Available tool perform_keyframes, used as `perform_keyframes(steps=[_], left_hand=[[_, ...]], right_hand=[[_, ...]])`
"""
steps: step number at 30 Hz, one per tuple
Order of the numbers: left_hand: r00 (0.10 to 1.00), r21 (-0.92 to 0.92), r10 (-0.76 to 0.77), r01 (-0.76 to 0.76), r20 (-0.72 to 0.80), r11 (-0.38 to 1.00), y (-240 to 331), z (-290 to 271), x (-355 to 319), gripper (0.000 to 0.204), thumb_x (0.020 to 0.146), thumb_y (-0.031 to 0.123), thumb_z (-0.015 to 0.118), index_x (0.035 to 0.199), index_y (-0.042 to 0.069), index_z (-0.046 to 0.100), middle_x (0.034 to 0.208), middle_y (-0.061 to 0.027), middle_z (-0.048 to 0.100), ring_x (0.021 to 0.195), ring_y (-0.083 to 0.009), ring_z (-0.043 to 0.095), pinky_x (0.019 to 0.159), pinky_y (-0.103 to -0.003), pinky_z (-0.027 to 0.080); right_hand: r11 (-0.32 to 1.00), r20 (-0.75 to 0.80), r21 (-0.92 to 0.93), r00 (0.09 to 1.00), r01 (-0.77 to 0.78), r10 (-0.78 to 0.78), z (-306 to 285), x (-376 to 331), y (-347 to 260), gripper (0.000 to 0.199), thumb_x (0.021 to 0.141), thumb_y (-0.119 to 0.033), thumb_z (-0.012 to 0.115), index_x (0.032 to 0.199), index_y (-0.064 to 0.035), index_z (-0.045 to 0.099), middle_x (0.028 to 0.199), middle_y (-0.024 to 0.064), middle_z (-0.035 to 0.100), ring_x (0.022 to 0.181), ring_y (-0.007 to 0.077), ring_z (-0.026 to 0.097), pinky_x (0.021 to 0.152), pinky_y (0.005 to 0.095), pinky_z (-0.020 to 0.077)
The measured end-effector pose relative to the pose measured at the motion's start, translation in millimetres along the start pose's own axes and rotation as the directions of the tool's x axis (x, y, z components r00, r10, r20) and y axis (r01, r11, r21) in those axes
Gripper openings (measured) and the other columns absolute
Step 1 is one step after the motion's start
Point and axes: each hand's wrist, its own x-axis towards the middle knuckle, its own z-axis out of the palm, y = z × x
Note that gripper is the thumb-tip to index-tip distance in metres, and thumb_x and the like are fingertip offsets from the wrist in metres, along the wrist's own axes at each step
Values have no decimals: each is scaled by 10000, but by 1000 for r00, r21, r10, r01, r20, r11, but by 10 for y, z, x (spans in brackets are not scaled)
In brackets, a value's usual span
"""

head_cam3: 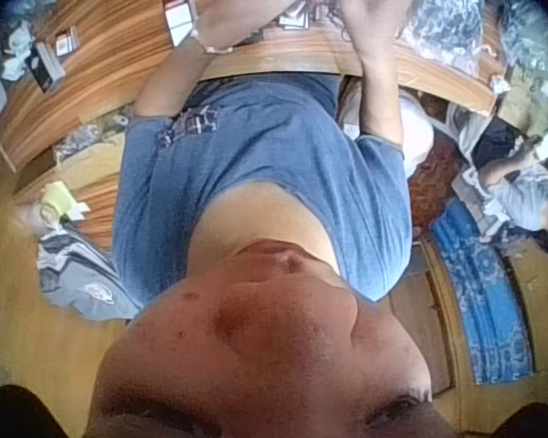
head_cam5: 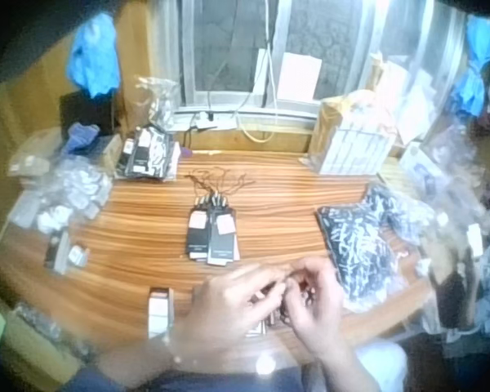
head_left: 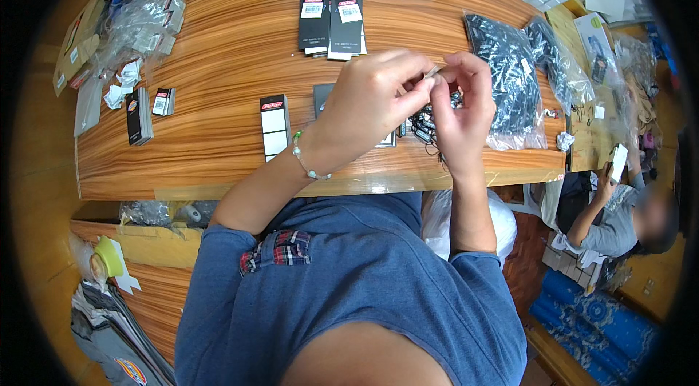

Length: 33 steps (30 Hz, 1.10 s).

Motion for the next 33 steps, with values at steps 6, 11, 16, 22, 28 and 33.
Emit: perform_keyframes(steps=[6, 11, 16, 22, 28, 33], left_hand=[[990, 141, 142, -142, 13, 980, -49, -40, -3, 155, 763, 36, 598, 911, -9, 611, 827, -113, 599, 691, -211, 598, 601, -276, 490], [915, 312, 404, -387, 12, 868, -91, -66, -15, 167, 705, 45, 615, 871, 40, 637, 822, -76, 614, 751, -211, 604, 636, -291, 495], [805, 435, 586, -561, 90, 705, -72, -125, 31, 172, 670, 97, 606, 835, 88, 653, 836, -28, 621, 803, -182, 605, 655, -299, 498], [685, 521, 704, -677, 188, 520, -128, -73, 50, 157, 680, 139, 590, 821, 118, 658, 835, -1, 620, 827, -140, 590, 790, -351, 454], [661, 426, 706, -731, 253, 533, -185, -63, 17, 163, 677, 119, 603, 832, 118, 654, 841, -6, 625, 822, -134, 588, 782, -328, 447], [917, 52, 395, -398, 62, 916, -244, -62, 13, 181, 716, -2, 623, 892, 42, 612, 873, -52, 627, 797, -156, 612, 732, -279, 488]], right_hand=[[843, 184, 409, 937, -348, 298, -108, 33, -1, 330, 800, 54, 539, 1097, 0, 408, 730, 30, 552, 706, 67, 532, 616, 173, 414], [765, 225, 470, 898, -440, 378, -167, 26, -38, 275, 786, 44, 574, 1050, 30, 497, 777, 62, 607, 727, 84, 565, 655, 189, 450], [610, 303, 624, 871, -488, 386, -280, -22, 28, 209, 799, 12, 569, 1003, 49, 545, 848, 84, 626, 755, 114, 591, 702, 209, 471], [361, 368, 751, 804, -554, 468, -232, -105, 98, 71, 833, -43, 558, 901, -38, 540, 830, 34, 589, 745, 66, 552, 693, 193, 450], [636, 2, 669, 856, -385, 516, -184, -113, 123, 40, 852, -67, 541, 883, -42, 530, 944, 47, 547, 748, 77, 480, 680, 199, 406], [595, -120, 803, 971, -27, 205, -552, 151, 76, 88, 915, -147, 445, 958, -74, 472, 851, 100, 563, 589, 101, 452, 535, 218, 383]])
